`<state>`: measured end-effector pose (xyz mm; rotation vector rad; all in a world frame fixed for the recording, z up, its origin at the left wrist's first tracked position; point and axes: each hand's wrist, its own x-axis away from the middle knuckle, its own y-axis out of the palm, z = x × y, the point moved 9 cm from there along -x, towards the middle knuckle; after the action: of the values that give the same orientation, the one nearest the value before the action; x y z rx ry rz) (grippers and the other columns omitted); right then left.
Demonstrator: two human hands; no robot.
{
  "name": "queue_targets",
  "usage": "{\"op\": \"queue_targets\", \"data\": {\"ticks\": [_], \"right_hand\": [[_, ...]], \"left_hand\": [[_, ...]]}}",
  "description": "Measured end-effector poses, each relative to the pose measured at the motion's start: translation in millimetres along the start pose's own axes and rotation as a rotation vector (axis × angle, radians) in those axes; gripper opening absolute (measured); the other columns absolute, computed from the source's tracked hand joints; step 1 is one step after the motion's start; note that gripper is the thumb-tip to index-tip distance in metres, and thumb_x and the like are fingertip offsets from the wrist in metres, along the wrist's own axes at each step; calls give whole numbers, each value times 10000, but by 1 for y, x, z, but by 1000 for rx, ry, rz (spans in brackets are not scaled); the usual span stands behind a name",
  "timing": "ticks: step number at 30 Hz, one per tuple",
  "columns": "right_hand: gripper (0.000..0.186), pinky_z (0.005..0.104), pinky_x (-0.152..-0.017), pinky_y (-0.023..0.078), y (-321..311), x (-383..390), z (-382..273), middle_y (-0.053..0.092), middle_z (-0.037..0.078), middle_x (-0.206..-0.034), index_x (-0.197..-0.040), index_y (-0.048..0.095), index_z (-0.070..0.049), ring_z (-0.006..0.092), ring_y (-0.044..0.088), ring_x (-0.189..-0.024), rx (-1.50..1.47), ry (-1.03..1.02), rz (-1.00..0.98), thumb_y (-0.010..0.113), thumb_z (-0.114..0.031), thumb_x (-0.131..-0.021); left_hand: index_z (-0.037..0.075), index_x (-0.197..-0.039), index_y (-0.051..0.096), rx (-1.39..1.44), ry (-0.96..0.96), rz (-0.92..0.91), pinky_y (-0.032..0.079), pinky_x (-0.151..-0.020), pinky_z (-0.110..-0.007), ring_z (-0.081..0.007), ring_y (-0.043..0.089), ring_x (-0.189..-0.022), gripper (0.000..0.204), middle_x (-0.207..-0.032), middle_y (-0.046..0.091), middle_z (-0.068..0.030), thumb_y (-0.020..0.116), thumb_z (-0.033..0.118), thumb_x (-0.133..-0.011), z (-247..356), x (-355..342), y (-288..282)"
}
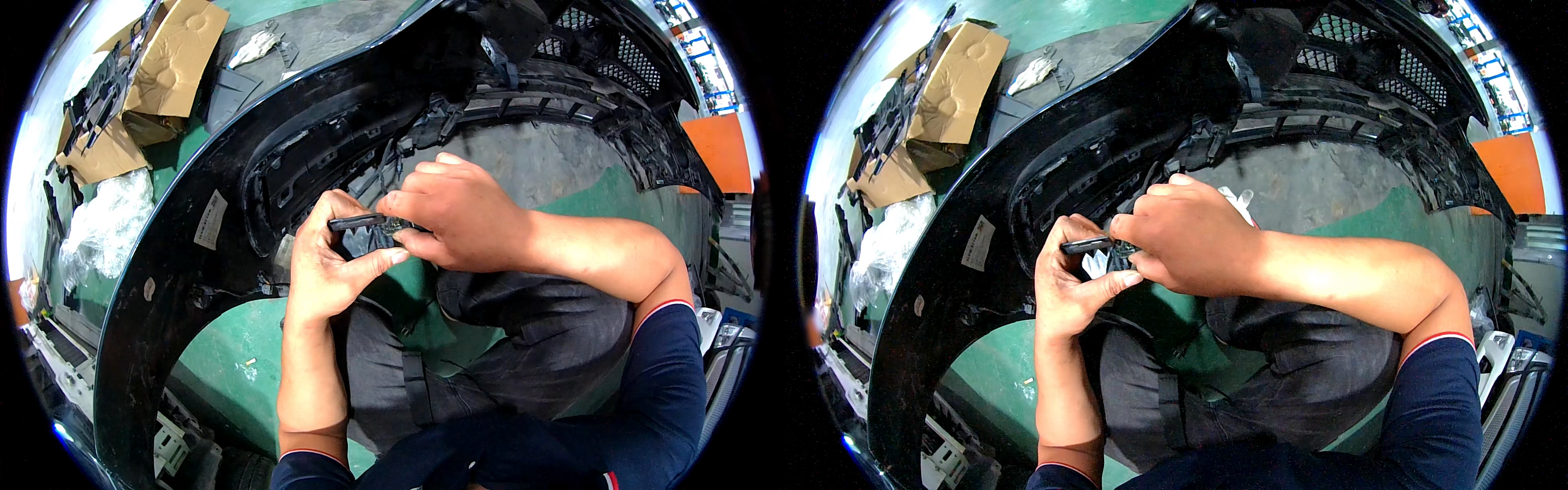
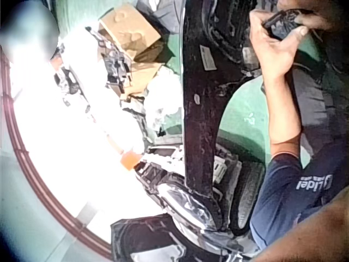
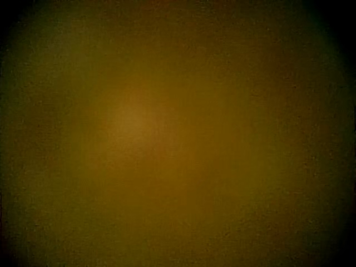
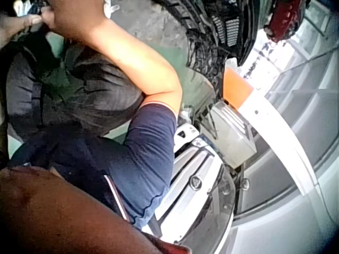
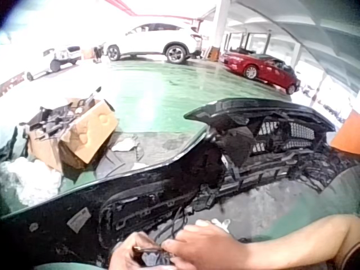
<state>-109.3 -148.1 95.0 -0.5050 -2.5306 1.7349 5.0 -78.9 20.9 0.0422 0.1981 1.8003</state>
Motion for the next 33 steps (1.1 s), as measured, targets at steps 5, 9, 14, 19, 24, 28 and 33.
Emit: {"op": "queue_targets", "data": {"ticks": [5, 9, 14, 19, 24, 28, 33], "right_hand": [[299, 454, -841, 505, -1, 0, -1, 681, 91, -891, -1097, 710, -104, 309, 691, -924, -10, -1, 0, 759, -236, -834], [285, 453, -843, 504, 0, -1, -2, 683, 92, -885, -1085, 708, -104, 311, 693, -918, -6, 2, -9, 757, -235, -837], [278, 451, -833, 501, 0, -2, -2, 684, 92, -880, -1077, 706, -105, 310, 694, -915, -6, -3, -4, 757, -236, -837], [286, 449, -827, 499, 1, -2, -3, 686, 90, -884, -1083, 709, -107, 305, 693, -913, 1, -8, -2, 756, -240, -835], [293, 447, -821, 498, 1, -2, -3, 685, 88, -874, -1086, 713, -107, 302, 694, -909, 8, -9, 0, 754, -237, -828], [291, 452, -820, 499, 1, -2, -3, 682, 89, -862, -1083, 713, -104, 302, 695, -906, 16, -11, 0, 752, -233, -825], [297, 455, -824, 499, 2, -1, -2, 683, 90, -881, -1091, 706, -104, 299, 692, -917, 2, 3, -17, 752, -235, -828]], "left_hand": [[42, -974, 608, 13, -6, 3, 508, -784, -292, -131, 616, -865, 481, -944, 631, -47, 1006, 120, -715, 0, 1, 0], [43, -973, 607, -5, 7, -1, 508, -786, -288, -131, 619, -868, 482, -945, 630, -47, 1007, 124, -715, 1, 1, -1], [45, -974, 609, 1, 2, -2, 505, -784, -285, -128, 611, -870, 483, -948, 627, -48, 1008, 129, -716, 3, 1, -1], [42, -979, 617, 7, 6, 4, 504, -787, -286, -128, 609, -869, 481, -948, 633, -48, 1009, 138, -719, 2, 2, -2], [38, -983, 625, 0, 17, 1, 504, -799, -294, -131, 609, -876, 479, -948, 632, -47, 1010, 144, -720, 0, 2, -3], [36, -984, 626, 4, 4, 2, 500, -798, -294, -128, 602, -876, 485, -946, 626, -45, 1014, 153, -716, 2, 2, -2], [33, -987, 626, -19, 8, -4, 487, -788, -285, -120, 588, -867, 491, -943, 617, -39, 1016, 156, -716, 1, 1, -2]]}}
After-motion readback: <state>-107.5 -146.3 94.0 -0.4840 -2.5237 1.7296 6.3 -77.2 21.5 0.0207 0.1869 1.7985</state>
